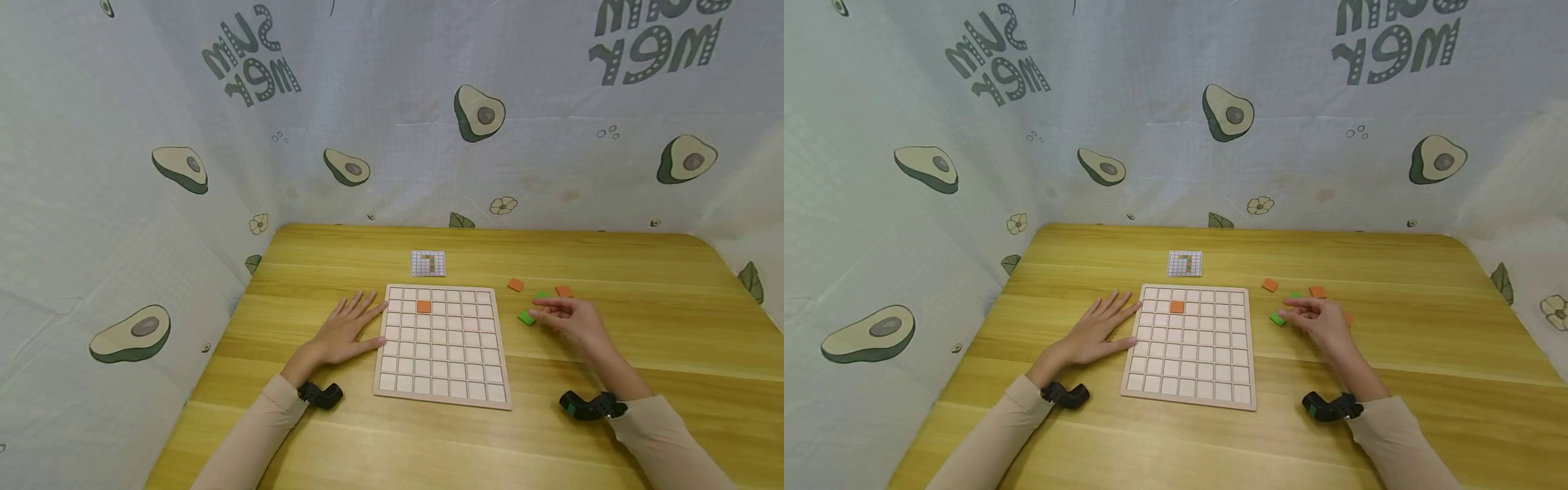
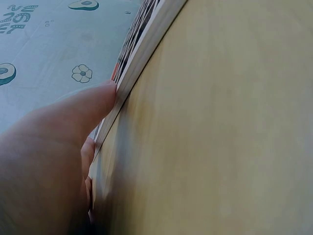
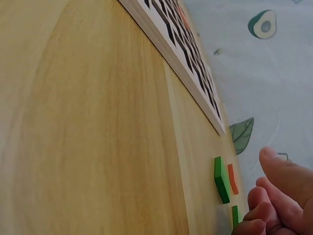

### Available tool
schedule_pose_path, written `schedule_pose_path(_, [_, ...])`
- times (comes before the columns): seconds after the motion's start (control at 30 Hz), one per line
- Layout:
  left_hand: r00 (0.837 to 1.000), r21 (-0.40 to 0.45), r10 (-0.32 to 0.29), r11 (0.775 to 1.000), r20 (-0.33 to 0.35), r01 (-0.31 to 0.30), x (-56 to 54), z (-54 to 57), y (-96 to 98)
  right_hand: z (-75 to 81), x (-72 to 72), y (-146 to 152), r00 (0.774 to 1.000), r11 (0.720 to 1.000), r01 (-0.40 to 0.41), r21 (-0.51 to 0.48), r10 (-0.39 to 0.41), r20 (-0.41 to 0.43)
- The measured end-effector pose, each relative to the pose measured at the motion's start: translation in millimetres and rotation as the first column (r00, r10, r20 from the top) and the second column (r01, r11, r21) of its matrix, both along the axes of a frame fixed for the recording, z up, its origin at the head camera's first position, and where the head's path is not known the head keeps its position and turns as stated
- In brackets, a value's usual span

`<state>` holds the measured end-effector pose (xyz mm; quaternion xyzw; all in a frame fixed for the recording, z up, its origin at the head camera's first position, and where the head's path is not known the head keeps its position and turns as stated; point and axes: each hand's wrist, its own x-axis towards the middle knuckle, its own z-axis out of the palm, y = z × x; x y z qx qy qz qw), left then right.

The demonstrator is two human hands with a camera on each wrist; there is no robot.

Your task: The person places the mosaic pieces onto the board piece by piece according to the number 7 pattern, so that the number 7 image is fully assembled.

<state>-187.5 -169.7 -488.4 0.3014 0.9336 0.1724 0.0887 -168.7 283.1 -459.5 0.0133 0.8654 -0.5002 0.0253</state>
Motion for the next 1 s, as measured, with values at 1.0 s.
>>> schedule_pose_path(1.0, [1.0, -0.007, -0.004, 1.0, -0.015, 0.004, 0.7, -0.6, 0.8, -12.6, 2.6, -2.8, 1.0, 0.999, -0.023, 0.023, 0.023, -0.003])
